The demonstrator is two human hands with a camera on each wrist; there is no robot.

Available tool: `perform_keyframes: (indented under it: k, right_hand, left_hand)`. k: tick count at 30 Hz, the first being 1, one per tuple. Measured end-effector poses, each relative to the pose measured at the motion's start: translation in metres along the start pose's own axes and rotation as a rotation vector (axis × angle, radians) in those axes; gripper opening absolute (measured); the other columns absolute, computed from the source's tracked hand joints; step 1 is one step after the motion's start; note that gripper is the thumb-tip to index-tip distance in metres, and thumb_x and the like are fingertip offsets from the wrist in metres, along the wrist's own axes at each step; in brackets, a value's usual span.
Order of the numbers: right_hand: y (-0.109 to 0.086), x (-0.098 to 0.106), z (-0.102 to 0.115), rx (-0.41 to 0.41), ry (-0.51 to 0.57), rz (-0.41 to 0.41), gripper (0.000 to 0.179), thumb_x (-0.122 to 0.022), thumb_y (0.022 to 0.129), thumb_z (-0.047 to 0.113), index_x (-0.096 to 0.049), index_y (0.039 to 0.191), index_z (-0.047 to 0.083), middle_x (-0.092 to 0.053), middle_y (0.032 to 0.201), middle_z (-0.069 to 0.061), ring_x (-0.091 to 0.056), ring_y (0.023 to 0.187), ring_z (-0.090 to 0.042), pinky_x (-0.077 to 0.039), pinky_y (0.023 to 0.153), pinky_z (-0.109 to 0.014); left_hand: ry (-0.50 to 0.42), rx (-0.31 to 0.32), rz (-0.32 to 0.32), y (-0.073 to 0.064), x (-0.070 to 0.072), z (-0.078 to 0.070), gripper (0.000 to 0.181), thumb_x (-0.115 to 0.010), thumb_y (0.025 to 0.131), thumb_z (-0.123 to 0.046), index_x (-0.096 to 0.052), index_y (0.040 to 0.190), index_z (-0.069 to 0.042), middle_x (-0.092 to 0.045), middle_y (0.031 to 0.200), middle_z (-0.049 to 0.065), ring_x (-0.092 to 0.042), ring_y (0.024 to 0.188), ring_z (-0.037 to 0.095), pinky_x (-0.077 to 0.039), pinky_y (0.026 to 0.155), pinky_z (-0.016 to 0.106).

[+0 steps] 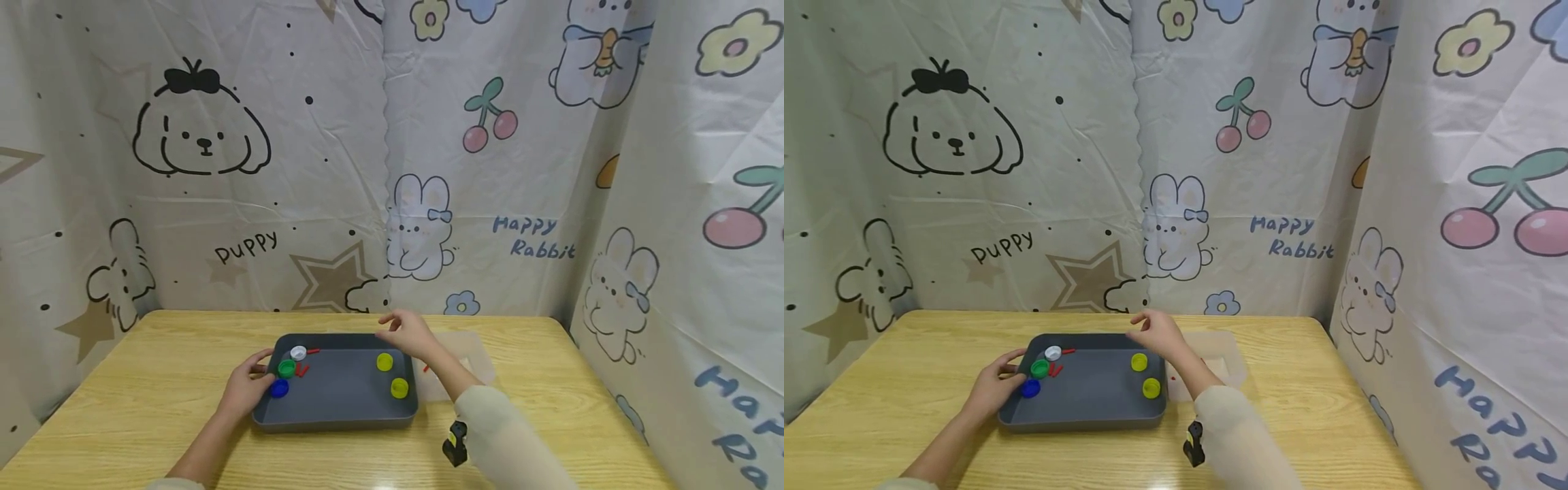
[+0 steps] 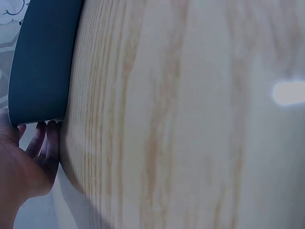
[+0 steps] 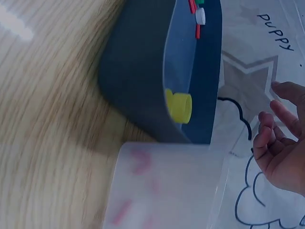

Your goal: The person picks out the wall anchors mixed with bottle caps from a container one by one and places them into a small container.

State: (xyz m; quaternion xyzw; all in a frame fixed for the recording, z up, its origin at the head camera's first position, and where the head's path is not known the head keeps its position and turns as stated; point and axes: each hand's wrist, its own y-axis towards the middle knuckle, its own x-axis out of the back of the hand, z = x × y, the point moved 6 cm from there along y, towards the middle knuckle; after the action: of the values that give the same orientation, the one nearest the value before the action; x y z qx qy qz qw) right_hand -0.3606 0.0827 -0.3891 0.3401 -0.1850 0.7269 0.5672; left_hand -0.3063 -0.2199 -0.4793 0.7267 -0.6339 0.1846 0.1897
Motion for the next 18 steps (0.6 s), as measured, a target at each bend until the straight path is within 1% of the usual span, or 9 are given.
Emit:
perform_keyframes:
  k: [2, 6, 12, 18]
  right_hand:
    - [0.003, -0.007, 0.006, 0.03, -0.005, 0.015, 0.028, -0.069, 0.084, 0.024, -0.066, 0.106, 0.008, -0.059, 0.083, -0.007, -0.049, 0.065, -0.014, -0.042, 0.055, -0.025]
    - [0.008, -0.02, 0.016, 0.061, -0.015, 0.043, 0.028, -0.068, 0.084, 0.024, -0.065, 0.106, 0.007, -0.059, 0.083, -0.007, -0.05, 0.067, -0.014, -0.042, 0.058, -0.025]
    - [0.011, -0.04, 0.023, 0.057, -0.03, 0.084, 0.029, -0.067, 0.086, 0.024, -0.064, 0.109, 0.007, -0.06, 0.084, -0.006, -0.05, 0.065, -0.014, -0.042, 0.057, -0.026]
    - [0.015, -0.058, 0.028, 0.049, -0.037, 0.087, 0.03, -0.067, 0.086, 0.026, -0.065, 0.11, 0.008, -0.061, 0.084, -0.005, -0.05, 0.064, -0.012, -0.041, 0.055, -0.025]
  left_hand:
    - [-0.002, -0.001, -0.001, -0.001, 0.001, 0.0, 0.049, -0.056, 0.086, -0.005, -0.047, 0.134, -0.003, -0.055, 0.11, 0.025, -0.058, 0.1, 0.034, -0.05, 0.081, 0.039]
    - [0.001, -0.003, -0.006, 0.0, 0.002, -0.001, 0.05, -0.056, 0.086, -0.006, -0.046, 0.135, -0.003, -0.055, 0.11, 0.026, -0.058, 0.1, 0.035, -0.05, 0.081, 0.04]
    - [-0.008, 0.0, -0.005, 0.0, 0.0, 0.001, 0.05, -0.056, 0.086, -0.005, -0.047, 0.134, -0.003, -0.057, 0.11, 0.025, -0.059, 0.099, 0.033, -0.05, 0.08, 0.038]
    - [-0.008, -0.004, -0.002, 0.0, 0.0, 0.001, 0.05, -0.056, 0.086, -0.006, -0.046, 0.135, -0.003, -0.057, 0.11, 0.025, -0.06, 0.098, 0.033, -0.051, 0.078, 0.038]
